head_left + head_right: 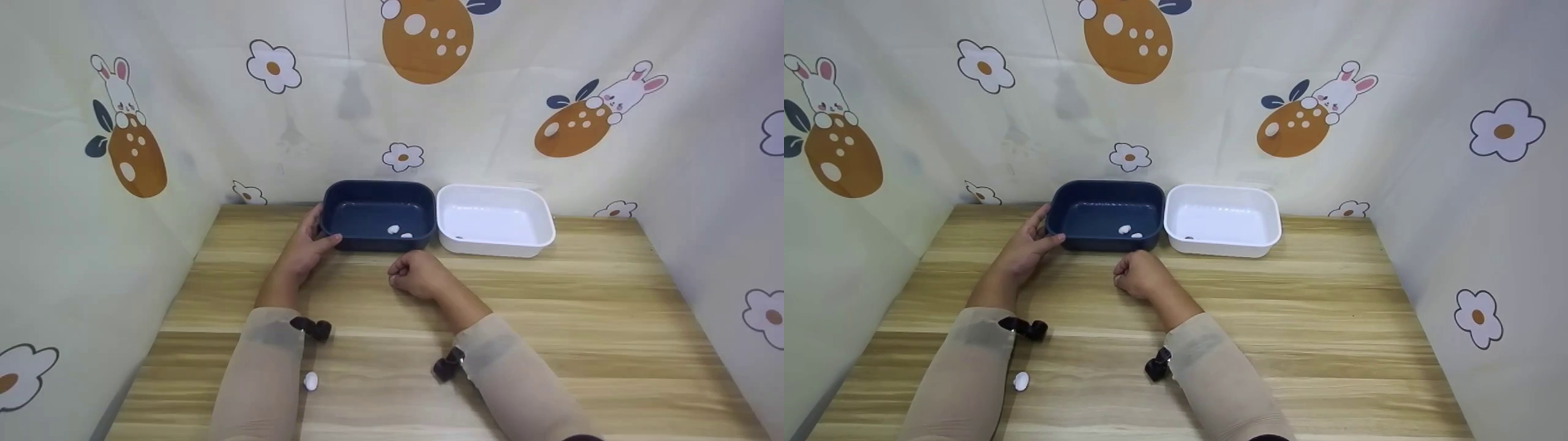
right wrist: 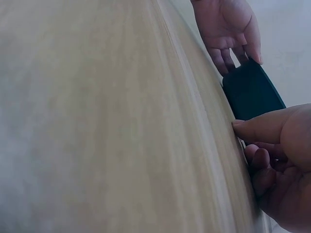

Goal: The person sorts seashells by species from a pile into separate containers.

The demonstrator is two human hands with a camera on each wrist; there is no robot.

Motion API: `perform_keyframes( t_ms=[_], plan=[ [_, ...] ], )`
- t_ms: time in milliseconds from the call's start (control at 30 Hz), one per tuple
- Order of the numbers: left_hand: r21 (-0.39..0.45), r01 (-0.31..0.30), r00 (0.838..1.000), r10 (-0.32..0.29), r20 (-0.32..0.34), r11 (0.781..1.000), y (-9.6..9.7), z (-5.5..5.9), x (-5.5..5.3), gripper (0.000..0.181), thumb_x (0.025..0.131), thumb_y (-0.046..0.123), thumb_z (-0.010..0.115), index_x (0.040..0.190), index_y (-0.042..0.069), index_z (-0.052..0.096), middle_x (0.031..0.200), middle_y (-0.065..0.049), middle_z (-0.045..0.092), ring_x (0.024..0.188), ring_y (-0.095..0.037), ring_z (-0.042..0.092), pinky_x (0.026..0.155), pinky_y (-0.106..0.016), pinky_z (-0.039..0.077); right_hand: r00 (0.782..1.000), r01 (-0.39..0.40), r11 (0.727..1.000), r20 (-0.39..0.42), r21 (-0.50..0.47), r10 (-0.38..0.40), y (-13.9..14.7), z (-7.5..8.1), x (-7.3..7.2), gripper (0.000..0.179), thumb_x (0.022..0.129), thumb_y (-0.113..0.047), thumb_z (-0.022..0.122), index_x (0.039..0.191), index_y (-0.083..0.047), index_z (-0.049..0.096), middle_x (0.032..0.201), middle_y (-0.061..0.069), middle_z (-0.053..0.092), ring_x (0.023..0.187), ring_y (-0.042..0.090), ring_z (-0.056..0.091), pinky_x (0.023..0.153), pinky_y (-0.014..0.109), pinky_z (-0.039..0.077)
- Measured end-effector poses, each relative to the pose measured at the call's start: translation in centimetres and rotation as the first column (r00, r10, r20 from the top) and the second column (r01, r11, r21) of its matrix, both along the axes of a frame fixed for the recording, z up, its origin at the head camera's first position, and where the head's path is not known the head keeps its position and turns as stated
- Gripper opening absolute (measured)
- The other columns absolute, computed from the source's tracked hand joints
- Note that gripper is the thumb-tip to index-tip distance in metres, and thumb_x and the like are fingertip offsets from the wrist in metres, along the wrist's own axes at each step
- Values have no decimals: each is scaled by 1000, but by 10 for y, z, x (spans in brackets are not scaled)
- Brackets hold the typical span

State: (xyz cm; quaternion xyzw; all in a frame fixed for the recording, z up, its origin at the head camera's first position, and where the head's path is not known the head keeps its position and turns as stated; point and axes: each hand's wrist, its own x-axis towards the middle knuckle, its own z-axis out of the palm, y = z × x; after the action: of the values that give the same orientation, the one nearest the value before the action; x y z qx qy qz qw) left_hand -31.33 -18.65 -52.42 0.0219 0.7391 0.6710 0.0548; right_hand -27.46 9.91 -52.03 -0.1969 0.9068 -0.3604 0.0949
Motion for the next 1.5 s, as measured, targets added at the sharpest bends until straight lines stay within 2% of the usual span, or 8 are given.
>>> perform_keyframes(
  t_ms=[233, 500, 867, 1000, 1133, 1300, 1433, 1500],
  plan=[
    [-1, 5, 1000, -5, -4, 1000, 0, 0, 0, 88, 100, 10, 73, 172, 16, 23, 179, -9, 25, 169, -28, 15, 138, -43, 13, 999, -37, 999, -22, 40, 38, 1, 1, 1, 12, 94, -13, 75, 101, -8, 83, 82, -3, 75, 75, 5, 58, 73, 23, 51],
    [2, -1, 1000, 1, 2, 1000, 1, 3, 2, 89, 99, 10, 75, 172, 18, 23, 179, -10, 28, 168, -29, 20, 138, -44, 16, 997, -4, 999, -73, 35, 6, 3, -1, 0, 12, 96, -16, 75, 102, -13, 85, 94, -1, 83, 88, 10, 69, 86, 32, 59],
    [0, -4, 1000, 4, -5, 1000, 0, 0, -1, 88, 99, 9, 74, 171, 17, 25, 178, -9, 29, 167, -28, 21, 138, -44, 15, 1000, -8, 1000, -23, -12, 7, 7, 0, -1, 14, 96, -11, 73, 104, -11, 85, 101, -1, 84, 97, 13, 73, 92, 33, 60],
    [-15, -5, 1000, 5, 18, 1000, 0, -1, -1, 90, 98, 13, 76, 172, 19, 23, 180, -7, 25, 168, -27, 18, 138, -42, 15, 1000, -5, 998, 15, -57, 6, 10, 2, -1, 14, 97, -10, 73, 105, -10, 85, 101, 1, 84, 94, 10, 70, 90, 30, 59],
    [-22, 1, 1000, 0, 26, 1000, -1, 0, 0, 93, 99, 14, 76, 173, 19, 20, 181, -6, 21, 169, -26, 14, 138, -42, 14, 997, 33, 994, 67, -101, -27, 14, 10, 1, 14, 97, -13, 74, 107, -12, 84, 99, 1, 83, 89, 6, 68, 84, 25, 57],
    [-11, 4, 1000, -4, 23, 1000, 0, 2, 0, 93, 99, 13, 75, 173, 19, 19, 181, -6, 20, 170, -26, 12, 139, -42, 12, 984, 122, 969, 153, -213, -90, 29, 29, 3, 17, 97, -14, 75, 112, -10, 82, 102, 6, 81, 87, 10, 69, 79, 23, 57],
    [-1, -1, 1000, 1, 23, 1000, 0, 2, 1, 92, 99, 13, 75, 173, 19, 20, 181, -6, 21, 169, -26, 14, 138, -42, 13, 969, 204, 928, 197, -311, -147, 51, 45, -1, 19, 98, -12, 74, 115, -7, 80, 110, 18, 80, 86, 18, 70, 76, 28, 60],
    [-2, 2, 1000, -2, 23, 1000, 0, 2, 1, 92, 99, 12, 75, 173, 18, 20, 181, -7, 21, 169, -26, 14, 139, -42, 13, 963, 240, 909, 200, -342, -179, 63, 51, -4, 20, 99, -12, 74, 117, -5, 80, 109, 19, 79, 82, 17, 68, 73, 29, 60]
  ],
)
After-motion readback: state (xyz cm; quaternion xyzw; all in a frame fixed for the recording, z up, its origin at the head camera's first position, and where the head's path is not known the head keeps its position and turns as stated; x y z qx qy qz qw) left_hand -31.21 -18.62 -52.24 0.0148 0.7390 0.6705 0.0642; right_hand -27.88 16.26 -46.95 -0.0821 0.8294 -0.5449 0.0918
